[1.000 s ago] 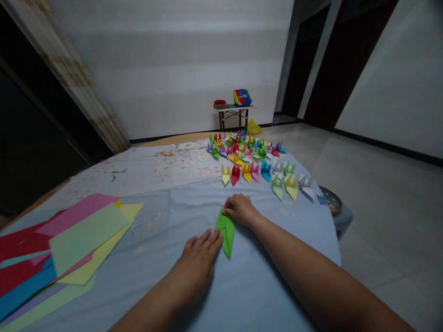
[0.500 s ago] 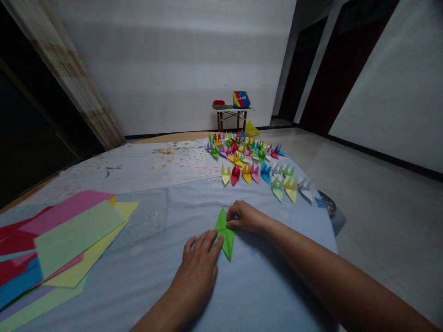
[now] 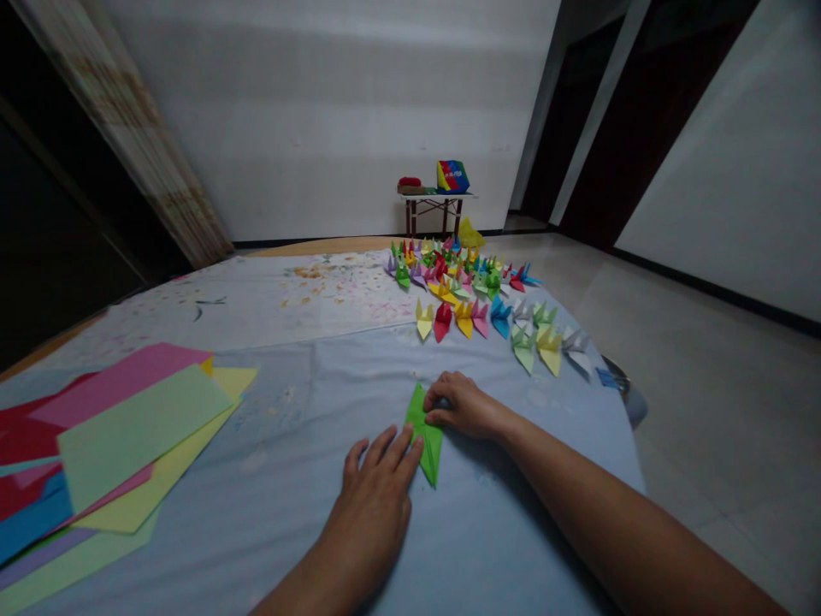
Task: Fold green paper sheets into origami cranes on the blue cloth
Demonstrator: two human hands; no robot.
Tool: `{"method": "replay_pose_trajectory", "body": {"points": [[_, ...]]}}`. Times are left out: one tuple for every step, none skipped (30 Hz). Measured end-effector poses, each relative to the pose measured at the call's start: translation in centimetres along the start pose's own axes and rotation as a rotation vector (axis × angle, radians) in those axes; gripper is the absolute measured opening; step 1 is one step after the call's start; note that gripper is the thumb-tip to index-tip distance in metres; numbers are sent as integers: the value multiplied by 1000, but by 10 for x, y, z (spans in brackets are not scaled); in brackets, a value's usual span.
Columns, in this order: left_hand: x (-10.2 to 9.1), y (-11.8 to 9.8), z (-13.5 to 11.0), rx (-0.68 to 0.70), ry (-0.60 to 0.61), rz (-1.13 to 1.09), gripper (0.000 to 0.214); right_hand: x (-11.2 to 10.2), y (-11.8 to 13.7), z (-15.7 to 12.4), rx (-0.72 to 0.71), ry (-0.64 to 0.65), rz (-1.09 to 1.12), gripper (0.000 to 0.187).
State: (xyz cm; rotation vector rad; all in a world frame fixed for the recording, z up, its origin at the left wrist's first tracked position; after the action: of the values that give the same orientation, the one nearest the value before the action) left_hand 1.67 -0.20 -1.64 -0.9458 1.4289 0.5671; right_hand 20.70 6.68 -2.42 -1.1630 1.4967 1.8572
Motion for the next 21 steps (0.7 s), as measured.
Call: {"method": "replay_pose_trajectory", "body": {"points": [[1,0,0,2,-7,-3,66,0,1,0,0,1,-1,17],[2,1,0,3,-13,-4,66,0,1,0,-1,0,-2,17],[4,1,1,5,-18,-3,67,0,1,0,-2,-2,-3,16],[5,2,1,4,-23,-2,67,0,1,-1,-4,-5,-4,16],[6,3,1,5,-26,-1,67,0,1,-1,-7,-11,-4,16],[8,3,2,8,-29,-2,67,1,1,-2,-11,-20,-2,16],[9,4,2,12,-35,-4,65,1,1,-3,-17,-30,3,18],[9,4,2,17,-44,-7,64,1,1,-3,-28,-43,8,21],[10,4,2,22,-53,-10,62,2,1,-4,-44,-57,9,26],[10,4,2,23,-59,-11,61,2,1,-5,-68,-69,0,33],[11,4,3,22,-65,-12,60,2,1,-6,-97,-78,-22,39],[11,4,3,17,-71,-12,59,2,2,-7,-130,-81,-58,43],[11,3,3,13,-74,-14,58,2,3,-7,-164,-80,-103,45],[11,3,3,11,-78,-16,58,2,4,-7,-197,-72,-150,44],[11,3,3,8,-84,-18,58,2,6,-7,-229,-60,-192,42],[11,3,3,5,-90,-20,58,2,8,-8,-256,-47,-224,39],[12,3,3,5,-95,-22,58,2,10,-8,-278,-35,-248,37],[12,3,3,6,-100,-25,58,2,11,-8,-293,-25,-264,36],[13,3,4,7,-106,-27,57,2,12,-9,-301,-20,-276,35],[13,3,4,8,-111,-29,57,2,13,-9,-302,-20,-287,36],[14,3,4,9,-116,-32,57,2,14,-9,-299,-23,-294,36]]}}
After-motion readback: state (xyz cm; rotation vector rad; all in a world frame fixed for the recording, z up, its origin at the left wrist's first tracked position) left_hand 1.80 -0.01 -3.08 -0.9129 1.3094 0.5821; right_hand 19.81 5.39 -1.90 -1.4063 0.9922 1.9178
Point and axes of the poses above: each hand's wrist, its own z-axis towards the middle knuckle, its own x-axis out of the palm, y = z × x, the point moved 1 cm from there along z, towards the middle knuckle, and after that the axes turned 2 degrees about -y, right-handed, at the moved point
